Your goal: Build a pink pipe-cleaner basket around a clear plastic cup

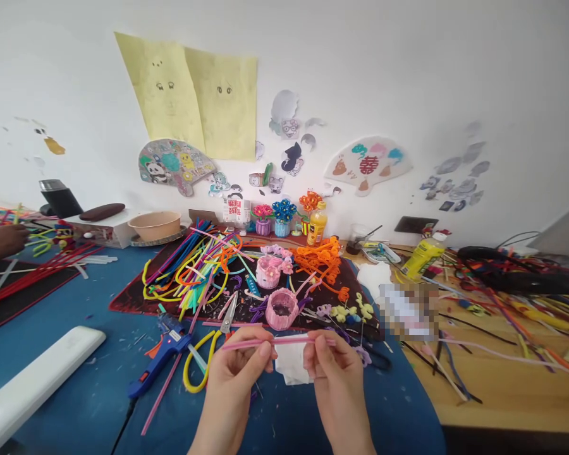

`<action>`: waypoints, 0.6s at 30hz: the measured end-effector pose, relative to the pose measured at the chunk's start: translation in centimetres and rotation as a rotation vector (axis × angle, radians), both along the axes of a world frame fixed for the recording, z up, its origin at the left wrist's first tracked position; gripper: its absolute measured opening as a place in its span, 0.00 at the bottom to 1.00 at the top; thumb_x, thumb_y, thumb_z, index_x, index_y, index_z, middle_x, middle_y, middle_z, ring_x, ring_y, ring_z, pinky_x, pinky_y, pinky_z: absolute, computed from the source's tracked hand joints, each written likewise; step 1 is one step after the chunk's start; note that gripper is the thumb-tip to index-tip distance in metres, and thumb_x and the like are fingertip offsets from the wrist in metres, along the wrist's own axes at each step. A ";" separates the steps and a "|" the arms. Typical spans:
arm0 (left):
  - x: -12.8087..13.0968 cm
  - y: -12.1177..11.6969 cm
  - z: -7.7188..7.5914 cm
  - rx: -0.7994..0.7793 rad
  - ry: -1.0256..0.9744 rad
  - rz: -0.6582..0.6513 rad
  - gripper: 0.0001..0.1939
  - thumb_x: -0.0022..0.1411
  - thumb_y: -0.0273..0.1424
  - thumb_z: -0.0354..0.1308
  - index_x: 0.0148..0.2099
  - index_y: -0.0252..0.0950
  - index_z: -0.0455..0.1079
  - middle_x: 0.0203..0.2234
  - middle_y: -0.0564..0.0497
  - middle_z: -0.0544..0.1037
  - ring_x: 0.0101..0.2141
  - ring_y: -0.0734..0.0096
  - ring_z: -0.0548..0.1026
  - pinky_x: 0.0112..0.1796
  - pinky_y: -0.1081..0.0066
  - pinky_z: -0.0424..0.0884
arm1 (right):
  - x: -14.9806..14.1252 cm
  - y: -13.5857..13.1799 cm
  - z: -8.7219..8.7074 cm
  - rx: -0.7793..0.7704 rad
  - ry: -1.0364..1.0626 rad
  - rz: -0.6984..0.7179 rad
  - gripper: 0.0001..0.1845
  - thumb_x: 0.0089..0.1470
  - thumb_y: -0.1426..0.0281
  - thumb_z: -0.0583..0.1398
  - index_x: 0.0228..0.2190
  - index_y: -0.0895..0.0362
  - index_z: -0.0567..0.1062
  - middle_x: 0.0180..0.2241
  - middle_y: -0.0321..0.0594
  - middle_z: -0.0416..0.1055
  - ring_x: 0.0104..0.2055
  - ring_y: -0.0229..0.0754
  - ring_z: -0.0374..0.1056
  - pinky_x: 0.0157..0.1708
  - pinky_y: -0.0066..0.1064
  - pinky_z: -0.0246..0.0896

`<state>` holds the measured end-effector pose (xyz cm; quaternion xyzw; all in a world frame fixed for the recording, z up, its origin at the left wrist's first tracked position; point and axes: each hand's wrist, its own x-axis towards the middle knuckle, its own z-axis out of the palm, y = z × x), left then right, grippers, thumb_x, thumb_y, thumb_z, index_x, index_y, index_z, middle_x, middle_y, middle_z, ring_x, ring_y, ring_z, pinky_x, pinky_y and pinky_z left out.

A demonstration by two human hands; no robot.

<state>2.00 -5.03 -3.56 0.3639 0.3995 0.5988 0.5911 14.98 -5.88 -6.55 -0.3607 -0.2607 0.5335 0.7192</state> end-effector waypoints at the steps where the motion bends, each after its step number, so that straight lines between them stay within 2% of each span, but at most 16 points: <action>1: 0.0 -0.2 0.1 0.004 -0.009 -0.004 0.16 0.46 0.41 0.74 0.33 0.36 0.77 0.23 0.53 0.76 0.24 0.75 0.70 0.28 0.76 0.65 | -0.2 0.1 0.4 -0.033 0.032 -0.006 0.14 0.43 0.57 0.73 0.26 0.55 0.83 0.16 0.35 0.70 0.19 0.34 0.63 0.19 0.24 0.57; 5: -0.4 -0.6 0.1 0.040 -0.047 0.016 0.14 0.47 0.42 0.73 0.31 0.39 0.78 0.22 0.53 0.76 0.23 0.76 0.69 0.27 0.75 0.64 | -0.4 0.8 1.9 -0.115 0.043 0.057 0.19 0.36 0.55 0.75 0.21 0.58 0.82 0.14 0.36 0.68 0.15 0.32 0.61 0.14 0.22 0.55; 8: -0.6 -0.5 -0.2 0.103 -0.060 0.014 0.16 0.47 0.46 0.72 0.28 0.40 0.78 0.18 0.54 0.72 0.22 0.76 0.65 0.26 0.75 0.61 | -0.8 1.1 2.3 -0.139 0.019 0.078 0.21 0.32 0.53 0.75 0.18 0.58 0.81 0.11 0.37 0.67 0.13 0.33 0.60 0.12 0.22 0.54; 12: -0.5 0.1 -0.4 0.152 -0.030 -0.095 0.21 0.47 0.50 0.70 0.21 0.38 0.75 0.13 0.54 0.67 0.22 0.74 0.64 0.27 0.73 0.60 | -0.9 1.6 2.2 -0.082 -0.084 0.096 0.21 0.38 0.52 0.73 0.19 0.58 0.82 0.11 0.37 0.67 0.13 0.33 0.60 0.12 0.22 0.52; 15: -0.3 0.4 -0.2 0.104 -0.003 -0.174 0.23 0.49 0.50 0.69 0.20 0.36 0.72 0.17 0.53 0.69 0.23 0.74 0.65 0.27 0.73 0.61 | -0.2 2.2 2.5 -0.001 -0.230 0.124 0.18 0.41 0.55 0.73 0.19 0.58 0.81 0.14 0.36 0.68 0.13 0.30 0.58 0.12 0.22 0.50; 18: -0.2 0.2 0.1 0.011 0.009 -0.245 0.24 0.50 0.51 0.68 0.22 0.35 0.71 0.19 0.51 0.73 0.21 0.75 0.68 0.23 0.75 0.58 | 0.5 2.6 3.1 0.059 -0.305 0.232 0.17 0.42 0.56 0.73 0.19 0.58 0.81 0.15 0.35 0.69 0.13 0.30 0.58 0.12 0.22 0.49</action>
